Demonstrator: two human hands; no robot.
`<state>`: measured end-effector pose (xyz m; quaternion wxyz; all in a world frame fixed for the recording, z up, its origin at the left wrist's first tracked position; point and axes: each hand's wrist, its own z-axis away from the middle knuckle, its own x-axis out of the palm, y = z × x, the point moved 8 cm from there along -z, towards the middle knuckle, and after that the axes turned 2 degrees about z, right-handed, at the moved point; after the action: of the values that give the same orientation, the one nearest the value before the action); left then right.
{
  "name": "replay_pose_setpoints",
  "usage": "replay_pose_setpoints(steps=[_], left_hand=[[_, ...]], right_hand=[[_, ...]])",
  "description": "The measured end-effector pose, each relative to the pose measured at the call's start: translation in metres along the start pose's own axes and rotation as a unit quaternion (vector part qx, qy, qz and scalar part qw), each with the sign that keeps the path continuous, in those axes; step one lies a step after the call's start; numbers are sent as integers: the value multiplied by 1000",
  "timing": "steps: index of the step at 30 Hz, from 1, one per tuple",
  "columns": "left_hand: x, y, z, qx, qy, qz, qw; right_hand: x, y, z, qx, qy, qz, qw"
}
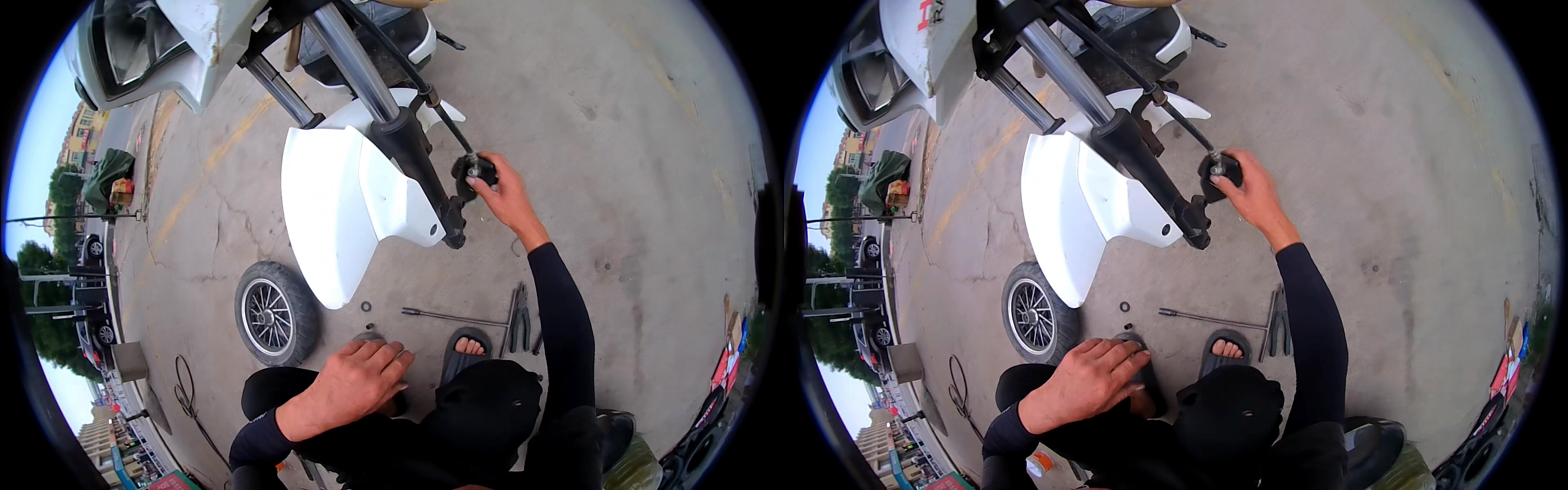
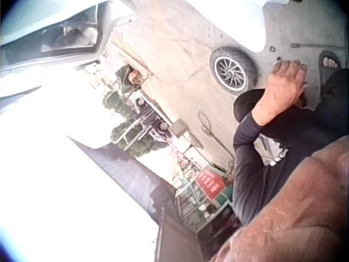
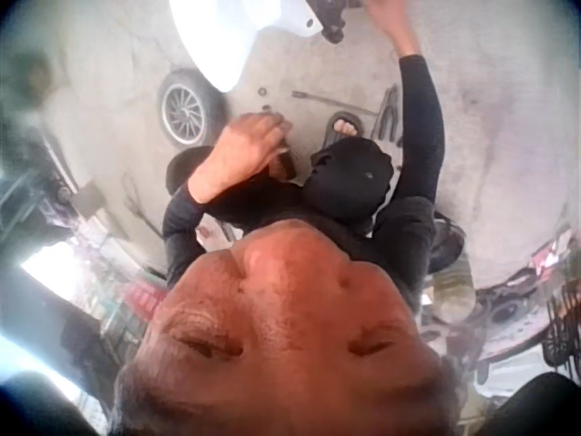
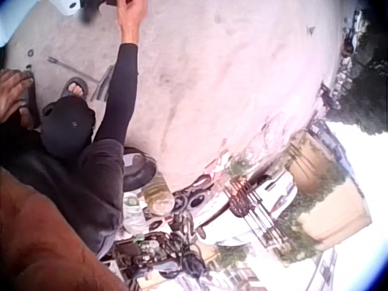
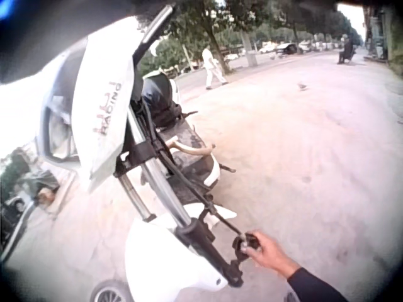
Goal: The person uses a floor jack to lift the front of a white motorcycle. They then use a wrench to loosen the axle nut and remove the front wheel, placing it on the ground. Finally, they use pliers to detach the brake caliper from the fork.
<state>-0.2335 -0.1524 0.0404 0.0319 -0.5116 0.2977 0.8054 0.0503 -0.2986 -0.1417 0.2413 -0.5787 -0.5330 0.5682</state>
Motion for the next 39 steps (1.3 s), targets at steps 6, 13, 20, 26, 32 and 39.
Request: replay_pose_setpoints(steps=[6, 13, 20, 26, 32, 39], left_hand=[[-23, -10, -31, 10, 104, 72, 992], [41, -31, -93, -58, 139, 535, 832], [67, -39, -99, -161, 134, 772, 600], [73, -42, -117, -151, 127, 851, 486], [62, -33, -117, -92, 108, 888, 436], [58, -36, -119, -78, 131, 895, 419]], right_hand=[[-75, -44, 20, 42, -44, 53, 997], [-36, -75, 67, 261, -211, -185, 924], [-22, -98, 91, 378, -195, -255, 868], [-21, -102, 96, 413, -190, -283, 845], [-5, -121, 95, 415, -163, -346, 826], [-20, -121, 101, 439, -144, -226, 857]])
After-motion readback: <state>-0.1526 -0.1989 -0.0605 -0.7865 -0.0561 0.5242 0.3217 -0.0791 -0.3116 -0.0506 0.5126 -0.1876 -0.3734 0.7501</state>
